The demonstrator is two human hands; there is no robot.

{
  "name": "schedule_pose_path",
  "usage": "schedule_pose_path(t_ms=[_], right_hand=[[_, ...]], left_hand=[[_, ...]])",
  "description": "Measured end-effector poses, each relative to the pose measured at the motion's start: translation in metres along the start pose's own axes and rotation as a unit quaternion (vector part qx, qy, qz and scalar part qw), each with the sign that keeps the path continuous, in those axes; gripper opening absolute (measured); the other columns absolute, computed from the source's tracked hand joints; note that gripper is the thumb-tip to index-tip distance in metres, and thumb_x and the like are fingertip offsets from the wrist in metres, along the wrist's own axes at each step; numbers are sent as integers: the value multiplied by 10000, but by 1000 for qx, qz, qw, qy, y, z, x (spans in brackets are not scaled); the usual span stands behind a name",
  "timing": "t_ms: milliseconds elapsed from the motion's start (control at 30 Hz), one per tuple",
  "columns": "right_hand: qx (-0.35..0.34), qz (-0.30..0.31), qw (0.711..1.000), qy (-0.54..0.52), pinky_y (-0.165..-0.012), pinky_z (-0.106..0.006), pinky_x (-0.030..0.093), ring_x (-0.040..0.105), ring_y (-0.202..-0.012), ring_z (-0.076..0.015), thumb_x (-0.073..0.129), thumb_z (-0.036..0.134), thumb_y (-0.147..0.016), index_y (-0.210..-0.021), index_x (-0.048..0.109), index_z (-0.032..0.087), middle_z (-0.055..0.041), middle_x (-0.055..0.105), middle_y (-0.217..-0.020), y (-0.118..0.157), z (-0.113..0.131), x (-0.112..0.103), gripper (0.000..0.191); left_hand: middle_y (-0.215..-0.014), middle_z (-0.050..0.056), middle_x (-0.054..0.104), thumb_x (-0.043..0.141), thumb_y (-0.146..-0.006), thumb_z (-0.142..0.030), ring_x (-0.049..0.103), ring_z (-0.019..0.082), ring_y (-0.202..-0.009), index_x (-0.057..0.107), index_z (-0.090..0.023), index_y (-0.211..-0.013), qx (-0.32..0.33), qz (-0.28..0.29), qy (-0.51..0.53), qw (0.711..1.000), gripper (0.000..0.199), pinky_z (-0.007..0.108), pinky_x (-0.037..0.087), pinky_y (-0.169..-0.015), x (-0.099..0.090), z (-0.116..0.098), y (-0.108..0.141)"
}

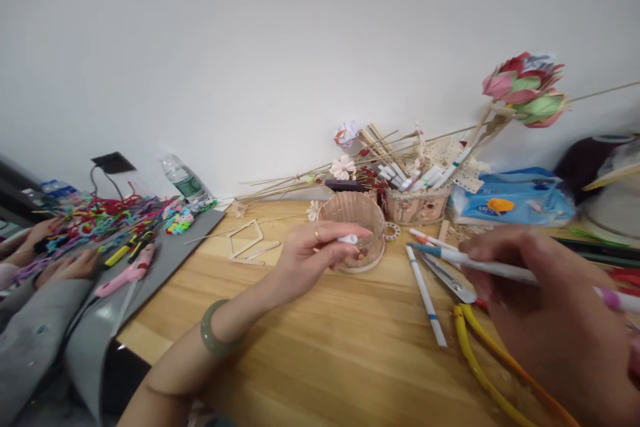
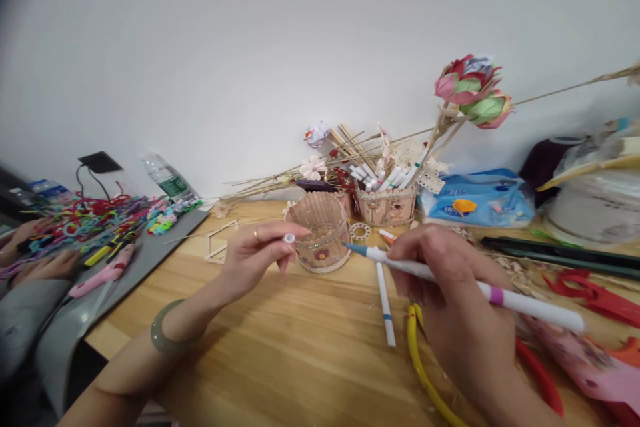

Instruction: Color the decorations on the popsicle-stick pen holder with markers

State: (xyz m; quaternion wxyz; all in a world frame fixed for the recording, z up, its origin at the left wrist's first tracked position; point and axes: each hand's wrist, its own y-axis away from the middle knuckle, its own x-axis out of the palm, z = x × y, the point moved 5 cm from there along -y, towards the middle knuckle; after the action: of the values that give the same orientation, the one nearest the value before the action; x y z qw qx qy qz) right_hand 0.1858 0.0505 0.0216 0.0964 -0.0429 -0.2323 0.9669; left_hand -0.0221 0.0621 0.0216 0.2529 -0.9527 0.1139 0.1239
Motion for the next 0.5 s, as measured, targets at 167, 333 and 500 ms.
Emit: schedule_pose_path(t_ms=[167,333,500], right_hand=[[-3,44,997,-65,-309,-228,300,407,-342,-118,580,472,-757,-463,538,241,22,471,-374,5,3,4,376],[-2,62,998,8,-378,-221,335,440,-417,-120,585,396,-774,-482,485,222,29,490,-442,14,-3,3,354],[16,90,996,14,-397,-227,299,406,-419,-112,537,460,-799,-482,469,212,38,464,-439,18,-12,7,408]], left_hand=[[-652,21,629,561,-819,-333,533,83,-539,674,-110,-926,-82,68,-54,993,272,185,470,-529,14,9,6],[-743,49,694,513,-861,-300,590,106,-615,672,-139,-916,-4,133,-162,978,233,195,471,-591,25,8,10],[-781,77,716,521,-861,-281,634,126,-656,667,-115,-935,69,128,-202,969,233,198,477,-619,28,1,12]])
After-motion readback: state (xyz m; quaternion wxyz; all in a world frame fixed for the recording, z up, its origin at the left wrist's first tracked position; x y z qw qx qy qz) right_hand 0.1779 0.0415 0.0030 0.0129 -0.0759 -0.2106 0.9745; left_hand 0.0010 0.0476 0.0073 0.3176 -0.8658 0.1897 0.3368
